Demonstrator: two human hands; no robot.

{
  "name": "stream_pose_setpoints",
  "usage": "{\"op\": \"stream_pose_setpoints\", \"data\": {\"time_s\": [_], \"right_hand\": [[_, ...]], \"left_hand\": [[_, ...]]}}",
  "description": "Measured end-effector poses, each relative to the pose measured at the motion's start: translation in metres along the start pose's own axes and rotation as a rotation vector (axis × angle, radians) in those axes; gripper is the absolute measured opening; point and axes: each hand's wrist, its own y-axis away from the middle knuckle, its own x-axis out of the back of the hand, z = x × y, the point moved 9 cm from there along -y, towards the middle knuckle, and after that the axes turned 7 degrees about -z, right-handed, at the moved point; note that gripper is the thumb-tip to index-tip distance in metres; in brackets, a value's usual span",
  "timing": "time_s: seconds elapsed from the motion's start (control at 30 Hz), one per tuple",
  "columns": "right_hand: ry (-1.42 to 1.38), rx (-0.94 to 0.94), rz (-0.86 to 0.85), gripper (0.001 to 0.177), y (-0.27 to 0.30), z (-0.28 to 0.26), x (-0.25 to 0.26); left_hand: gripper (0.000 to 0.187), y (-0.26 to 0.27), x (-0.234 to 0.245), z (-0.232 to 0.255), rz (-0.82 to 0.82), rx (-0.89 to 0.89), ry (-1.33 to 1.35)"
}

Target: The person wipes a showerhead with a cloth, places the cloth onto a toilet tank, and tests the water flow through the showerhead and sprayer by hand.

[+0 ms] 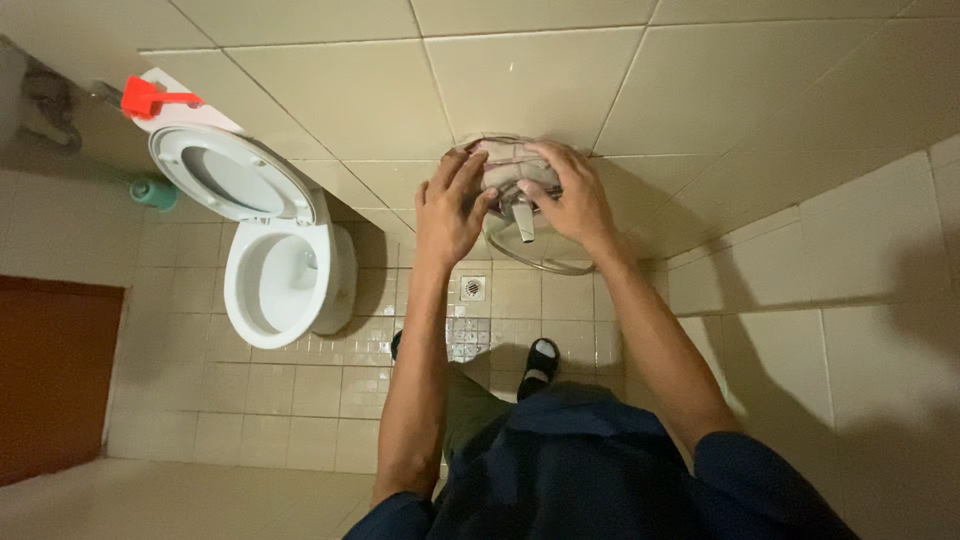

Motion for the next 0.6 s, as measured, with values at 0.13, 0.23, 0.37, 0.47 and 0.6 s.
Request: {"op": "stream_pose_setpoints", "data": {"time_s": [0.13, 0.23, 0.37, 0.47, 0.6], "right_hand": [[-0.186, -0.052, 0.065, 0.048, 0.01, 0.008, 0.011], [-0.154, -0.043, 0.12, 0.048, 0.022, 0.013, 0.018], [-0.295, -0.122, 0.184, 0.048, 0.044, 0.039, 0.018], [-0.334, -0.241, 0.189, 0.049, 0.061, 0.066, 0.01], [-0.358, -0.428, 0.117, 0.057, 0.081, 0.094, -0.002]], "left_hand": [[0.049, -0.002, -0.001, 0.016, 0.063, -0.084, 0.046], [0.046, -0.013, -0.008, 0.032, 0.039, -0.118, -0.013], [0.043, -0.028, -0.027, 0.056, -0.02, -0.225, -0.038], [0.042, -0.037, -0.047, 0.073, -0.054, -0.303, -0.094], [0.041, -0.04, -0.063, 0.087, -0.083, -0.37, -0.093]]}}
